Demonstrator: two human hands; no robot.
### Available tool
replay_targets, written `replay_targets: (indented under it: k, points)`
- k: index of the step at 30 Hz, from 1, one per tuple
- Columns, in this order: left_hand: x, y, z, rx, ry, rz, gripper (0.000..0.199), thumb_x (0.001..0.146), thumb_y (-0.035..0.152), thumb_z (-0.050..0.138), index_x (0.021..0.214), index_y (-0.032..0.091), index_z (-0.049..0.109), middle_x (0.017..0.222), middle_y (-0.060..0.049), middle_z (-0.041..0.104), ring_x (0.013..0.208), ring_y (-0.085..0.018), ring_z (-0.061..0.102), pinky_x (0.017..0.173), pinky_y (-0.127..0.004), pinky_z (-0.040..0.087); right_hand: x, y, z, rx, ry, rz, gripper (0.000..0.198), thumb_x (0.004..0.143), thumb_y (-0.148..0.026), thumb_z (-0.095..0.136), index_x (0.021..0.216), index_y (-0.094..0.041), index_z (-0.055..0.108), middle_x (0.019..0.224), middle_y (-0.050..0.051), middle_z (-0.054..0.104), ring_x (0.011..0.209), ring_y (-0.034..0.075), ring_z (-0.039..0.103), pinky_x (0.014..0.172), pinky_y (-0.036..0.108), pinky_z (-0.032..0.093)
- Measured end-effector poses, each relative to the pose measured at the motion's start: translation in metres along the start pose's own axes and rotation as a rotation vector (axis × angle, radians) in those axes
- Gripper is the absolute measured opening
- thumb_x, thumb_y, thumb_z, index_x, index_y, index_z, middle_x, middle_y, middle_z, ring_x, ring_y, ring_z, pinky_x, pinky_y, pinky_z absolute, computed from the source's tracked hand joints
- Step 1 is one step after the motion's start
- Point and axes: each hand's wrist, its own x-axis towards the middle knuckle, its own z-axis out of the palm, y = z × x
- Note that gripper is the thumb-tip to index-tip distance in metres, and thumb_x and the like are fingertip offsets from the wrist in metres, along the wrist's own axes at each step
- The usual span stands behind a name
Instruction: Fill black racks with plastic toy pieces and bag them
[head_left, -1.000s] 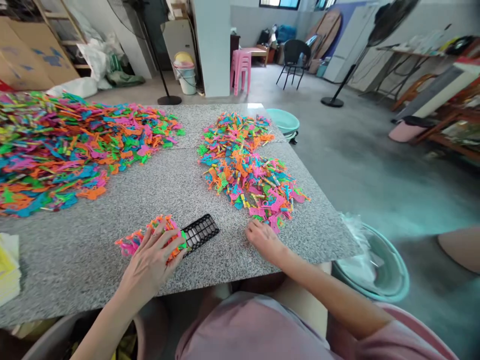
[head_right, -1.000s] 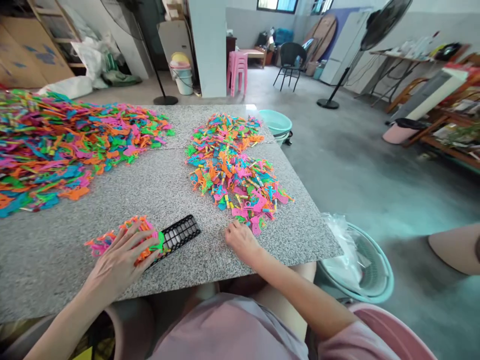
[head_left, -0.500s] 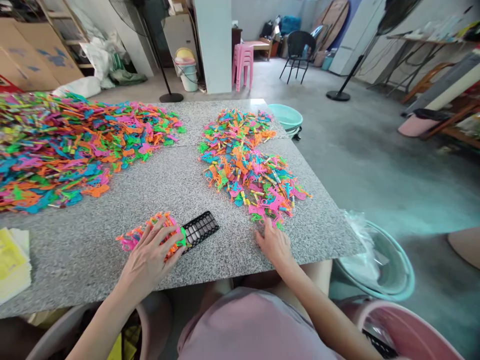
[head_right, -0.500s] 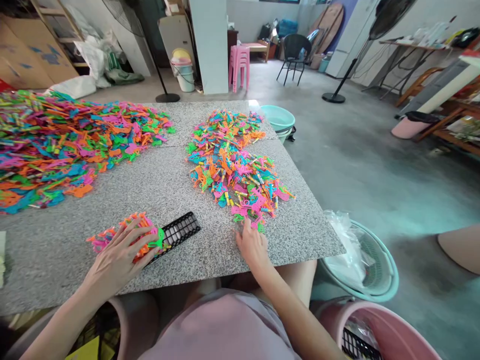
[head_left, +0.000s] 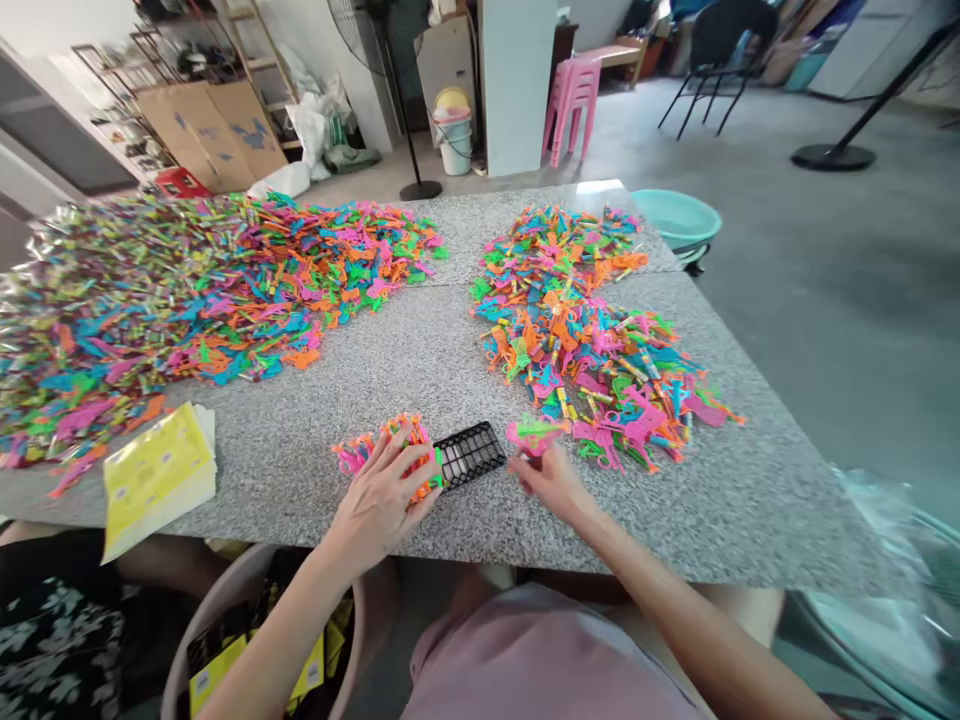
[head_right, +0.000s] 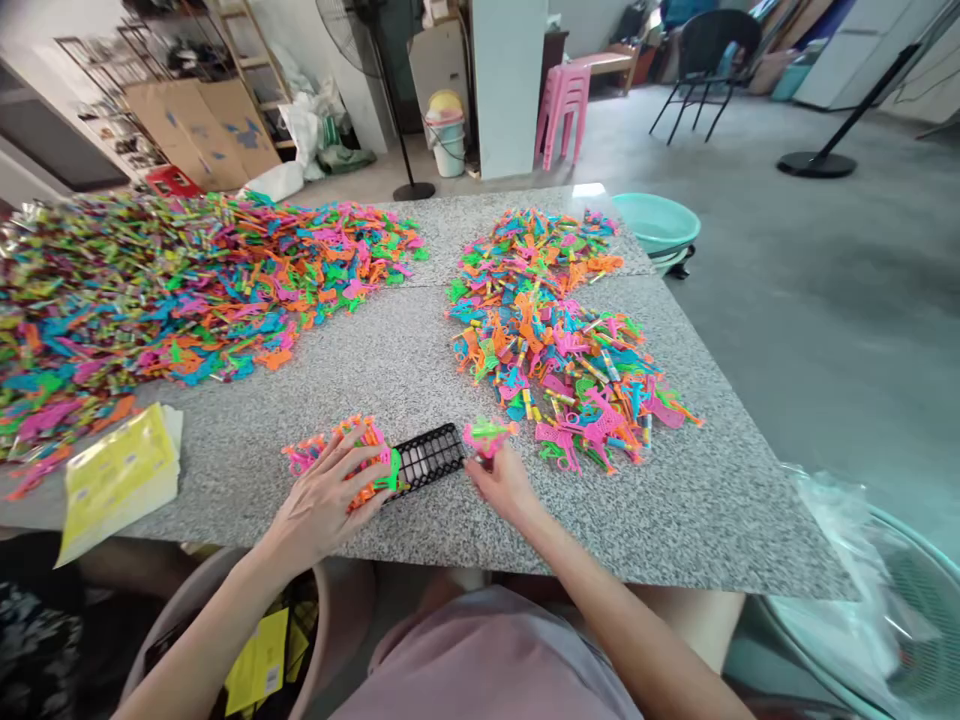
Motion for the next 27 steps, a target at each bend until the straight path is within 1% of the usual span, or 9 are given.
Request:
replay_targets:
  k: [1,3,5,8,11,15,18,22,27]
  points:
    - [0.000,0.001,0.000,0.006,0.000,0.002,0.018,0.094,0.026,0.051,0.107,0.021,0.063,0.114,-0.008,0.064,0.137,-0.033,0.039,0.112,-0.057,0.035,0.014,-0.006,0.008,-0.056,-0.011,-0.024,0.012,0.077,-0.031,0.053,0.078,-0.022,0.044,0.052,-0.007,0.049,0.043,0.012,0.050,0.048,0.024,0.040]
    - [0.000,0.002,0.000,0.014,0.006,0.005,0.018,0.094,0.025,0.052,0.107,0.021,0.063,0.114,-0.008,0.064,0.137,-0.033,0.039,0.112,-0.058,0.035,0.037,-0.016,0.023,-0.151,0.031,-0.083,0.010,0.074,-0.023,0.056,0.077,-0.021,0.047,0.055,-0.006,0.052,0.049,0.012,0.052,0.052,0.023,0.040]
    - [0.000,0.002,0.001,0.018,0.018,0.006,0.018,0.094,0.024,0.053,0.108,0.021,0.063,0.115,-0.008,0.063,0.137,-0.033,0.039,0.111,-0.058,0.036,0.055,-0.021,0.034,-0.197,0.064,-0.138,0.016,0.068,-0.018,0.061,0.080,-0.020,0.050,0.061,-0.006,0.055,0.056,0.012,0.053,0.054,0.022,0.039]
    - [-0.001,0.002,0.002,0.013,0.029,0.005,0.017,0.093,0.022,0.054,0.108,0.021,0.062,0.116,-0.007,0.062,0.138,-0.033,0.037,0.112,-0.057,0.035,0.071,-0.018,0.042,-0.261,-0.016,-0.222,0.021,0.065,-0.014,0.065,0.081,-0.019,0.054,0.065,-0.006,0.054,0.060,0.012,0.051,0.057,0.022,0.038]
    - [-0.001,0.002,0.002,0.011,0.033,-0.003,0.017,0.093,0.021,0.054,0.108,0.021,0.062,0.117,-0.007,0.062,0.139,-0.033,0.036,0.113,-0.058,0.035,0.076,-0.012,0.045,-0.327,-0.039,-0.294,0.013,0.069,-0.010,0.062,0.073,-0.019,0.054,0.070,-0.003,0.054,0.068,0.013,0.053,0.065,0.024,0.041]
    - [-0.001,0.002,0.003,0.006,0.036,-0.005,0.016,0.093,0.020,0.055,0.107,0.021,0.062,0.118,-0.007,0.062,0.139,-0.033,0.037,0.113,-0.059,0.035,0.078,-0.014,0.057,-0.258,-0.049,-0.398,0.019,0.068,-0.010,0.065,0.081,-0.020,0.056,0.084,0.000,0.061,0.079,0.015,0.057,0.074,0.025,0.044]
    - [-0.002,0.003,0.003,0.006,0.049,-0.005,0.018,0.092,0.019,0.055,0.108,0.021,0.062,0.120,-0.006,0.061,0.138,-0.033,0.037,0.114,-0.058,0.034,0.081,-0.021,0.070,-0.286,-0.143,-0.427,0.019,0.070,-0.011,0.066,0.083,-0.020,0.057,0.079,-0.002,0.062,0.072,0.014,0.058,0.068,0.022,0.041]
    - [-0.003,0.004,0.003,-0.004,0.035,-0.022,0.017,0.092,0.020,0.055,0.108,0.022,0.063,0.121,-0.006,0.062,0.138,-0.032,0.038,0.114,-0.056,0.034,0.086,-0.025,0.076,-0.444,-0.243,-0.436,0.018,0.073,-0.012,0.064,0.089,-0.020,0.059,0.068,-0.004,0.061,0.064,0.014,0.057,0.059,0.021,0.036]
    - [0.000,0.007,0.002,0.009,0.076,-0.037,0.017,0.093,0.022,0.054,0.107,0.022,0.065,0.127,-0.007,0.062,0.132,-0.030,0.045,0.114,-0.056,0.030,0.092,-0.042,0.073,-0.661,-0.340,-0.525,0.020,0.078,-0.017,0.062,0.097,-0.019,0.061,0.078,0.001,0.067,0.074,0.018,0.063,0.063,0.022,0.038]
